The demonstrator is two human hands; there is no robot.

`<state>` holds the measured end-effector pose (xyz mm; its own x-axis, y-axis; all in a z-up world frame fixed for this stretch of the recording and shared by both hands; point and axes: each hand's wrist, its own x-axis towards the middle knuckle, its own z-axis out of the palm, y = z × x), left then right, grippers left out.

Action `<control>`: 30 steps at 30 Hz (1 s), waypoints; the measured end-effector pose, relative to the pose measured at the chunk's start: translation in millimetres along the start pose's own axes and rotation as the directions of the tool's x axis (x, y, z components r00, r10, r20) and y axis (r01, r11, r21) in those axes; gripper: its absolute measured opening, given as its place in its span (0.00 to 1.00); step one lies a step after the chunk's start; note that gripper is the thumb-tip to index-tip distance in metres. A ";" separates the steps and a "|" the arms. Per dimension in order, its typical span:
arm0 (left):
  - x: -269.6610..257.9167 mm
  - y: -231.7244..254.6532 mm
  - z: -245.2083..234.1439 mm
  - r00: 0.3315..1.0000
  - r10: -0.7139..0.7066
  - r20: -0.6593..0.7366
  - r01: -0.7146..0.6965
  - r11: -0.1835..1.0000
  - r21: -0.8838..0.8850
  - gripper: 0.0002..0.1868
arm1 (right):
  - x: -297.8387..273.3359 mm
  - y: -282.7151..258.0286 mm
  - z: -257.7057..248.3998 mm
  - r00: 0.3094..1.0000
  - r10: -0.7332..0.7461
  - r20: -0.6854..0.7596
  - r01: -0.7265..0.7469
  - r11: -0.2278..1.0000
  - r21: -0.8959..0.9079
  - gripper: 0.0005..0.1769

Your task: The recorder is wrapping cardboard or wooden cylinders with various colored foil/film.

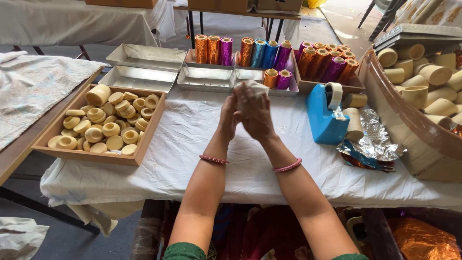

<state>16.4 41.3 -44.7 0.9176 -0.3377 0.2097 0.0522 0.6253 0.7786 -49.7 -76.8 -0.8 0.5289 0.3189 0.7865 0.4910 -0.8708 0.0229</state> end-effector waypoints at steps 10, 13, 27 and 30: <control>-8.0 9.9 13.7 1.000 -0.020 -0.002 0.020 1.000 -0.002 0.32 | 0.6 10.3 11.7 0.959 0.189 -0.210 -0.130 0.955 0.266 0.27; -9.8 9.9 6.5 0.998 0.036 0.060 -0.026 0.988 -0.154 0.37 | 1.8 -15.8 14.4 0.997 -0.057 -0.050 0.065 0.979 0.193 0.38; 2.7 6.5 -3.1 0.996 0.074 -0.050 -0.074 0.997 0.010 0.29 | -5.3 -4.4 22.4 0.994 -0.053 0.096 0.029 0.971 0.236 0.53; 4.0 5.2 -4.6 0.989 -0.003 -0.145 0.002 1.000 -0.006 0.30 | -7.8 -9.9 30.4 0.989 -0.057 0.139 0.050 0.997 0.058 0.45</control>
<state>22.1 46.5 -42.6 0.9650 -0.2339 0.1189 0.0569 0.6289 0.7754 -37.7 -59.3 -25.9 0.5909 0.4170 0.6906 0.5557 -0.8310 0.0263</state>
